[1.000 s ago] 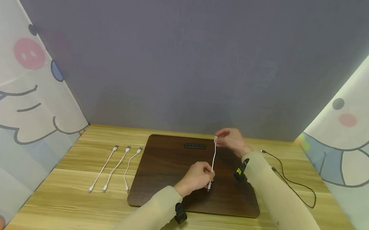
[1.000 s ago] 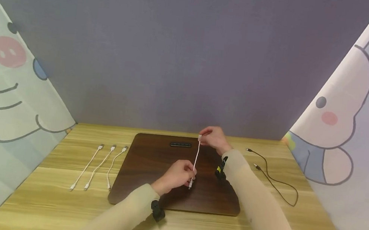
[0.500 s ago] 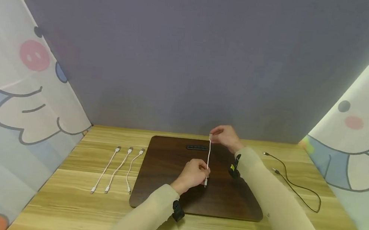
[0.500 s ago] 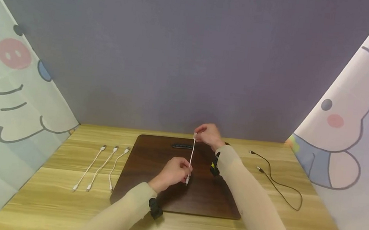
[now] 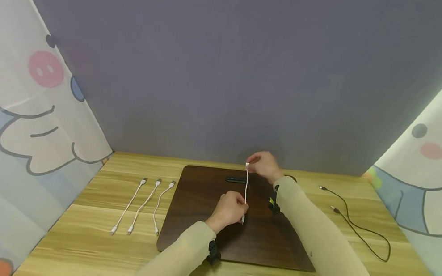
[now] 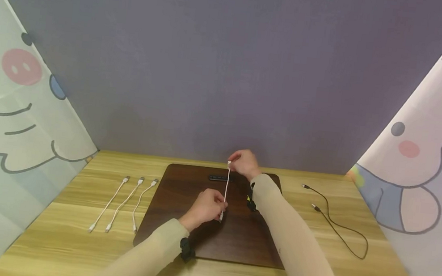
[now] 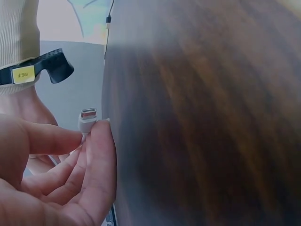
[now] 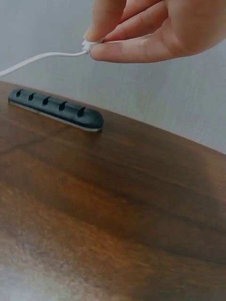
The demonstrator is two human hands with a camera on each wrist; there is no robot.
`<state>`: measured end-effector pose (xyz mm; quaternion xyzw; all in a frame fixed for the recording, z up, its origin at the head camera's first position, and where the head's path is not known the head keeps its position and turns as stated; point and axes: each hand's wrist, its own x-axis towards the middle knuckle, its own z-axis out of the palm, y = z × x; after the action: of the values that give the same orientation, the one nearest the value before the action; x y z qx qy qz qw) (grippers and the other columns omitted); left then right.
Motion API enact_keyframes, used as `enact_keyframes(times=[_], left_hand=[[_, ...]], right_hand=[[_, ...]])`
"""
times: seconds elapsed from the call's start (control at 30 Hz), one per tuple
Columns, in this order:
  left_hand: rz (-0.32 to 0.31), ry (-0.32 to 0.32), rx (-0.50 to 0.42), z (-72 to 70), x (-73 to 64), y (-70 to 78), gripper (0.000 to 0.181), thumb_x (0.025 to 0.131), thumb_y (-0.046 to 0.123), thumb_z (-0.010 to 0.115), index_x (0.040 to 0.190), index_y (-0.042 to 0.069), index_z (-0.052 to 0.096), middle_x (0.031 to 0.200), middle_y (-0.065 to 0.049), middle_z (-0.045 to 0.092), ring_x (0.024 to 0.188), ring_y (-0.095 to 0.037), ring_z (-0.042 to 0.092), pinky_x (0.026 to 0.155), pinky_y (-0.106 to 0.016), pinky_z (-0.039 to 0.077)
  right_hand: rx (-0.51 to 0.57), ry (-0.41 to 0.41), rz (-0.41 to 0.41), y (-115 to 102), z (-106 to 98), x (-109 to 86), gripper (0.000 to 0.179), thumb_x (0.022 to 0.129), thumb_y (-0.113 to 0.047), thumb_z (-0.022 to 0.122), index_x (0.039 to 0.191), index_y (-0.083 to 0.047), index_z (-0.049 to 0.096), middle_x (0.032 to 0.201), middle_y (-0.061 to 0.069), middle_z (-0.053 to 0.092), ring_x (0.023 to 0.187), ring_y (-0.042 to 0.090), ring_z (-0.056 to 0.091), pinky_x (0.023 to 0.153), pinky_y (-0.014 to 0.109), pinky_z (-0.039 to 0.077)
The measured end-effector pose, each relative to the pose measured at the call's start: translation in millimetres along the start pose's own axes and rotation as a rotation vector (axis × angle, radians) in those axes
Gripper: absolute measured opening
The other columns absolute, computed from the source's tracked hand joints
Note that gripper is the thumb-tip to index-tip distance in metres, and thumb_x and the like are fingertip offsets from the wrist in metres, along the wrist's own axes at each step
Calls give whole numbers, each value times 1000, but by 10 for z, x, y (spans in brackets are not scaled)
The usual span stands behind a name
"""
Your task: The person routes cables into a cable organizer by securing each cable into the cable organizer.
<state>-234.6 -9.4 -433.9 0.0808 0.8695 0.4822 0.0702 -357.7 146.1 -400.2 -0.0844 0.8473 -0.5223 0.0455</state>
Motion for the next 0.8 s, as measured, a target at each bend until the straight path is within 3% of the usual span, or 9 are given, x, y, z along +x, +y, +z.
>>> enact_keyframes(times=[0.33, 0.5, 0.8], left_hand=[[-27, 8, 90, 17, 30, 11, 17, 96, 9, 69, 79, 7, 70, 57, 0, 63, 47, -11, 63, 56, -25, 52], [-59, 18, 124, 43, 49, 7, 21, 96, 10, 70, 74, 9, 68, 52, 1, 60, 47, -11, 62, 56, -26, 50], [-75, 30, 124, 59, 85, 2, 17, 94, 9, 71, 78, 6, 69, 55, -1, 62, 48, -11, 64, 56, -26, 52]], right_hand=[[-165, 44, -13, 68, 126, 59, 18, 86, 2, 74, 104, 7, 72, 89, 13, 73, 75, 19, 72, 70, 31, 58], [-242, 58, -22, 113, 177, 86, 14, 84, -1, 76, 97, 1, 74, 85, 8, 73, 72, 18, 70, 70, 32, 56], [-213, 54, -18, 208, 212, 108, 18, 84, 2, 75, 101, 5, 73, 86, 11, 73, 75, 21, 70, 70, 34, 58]])
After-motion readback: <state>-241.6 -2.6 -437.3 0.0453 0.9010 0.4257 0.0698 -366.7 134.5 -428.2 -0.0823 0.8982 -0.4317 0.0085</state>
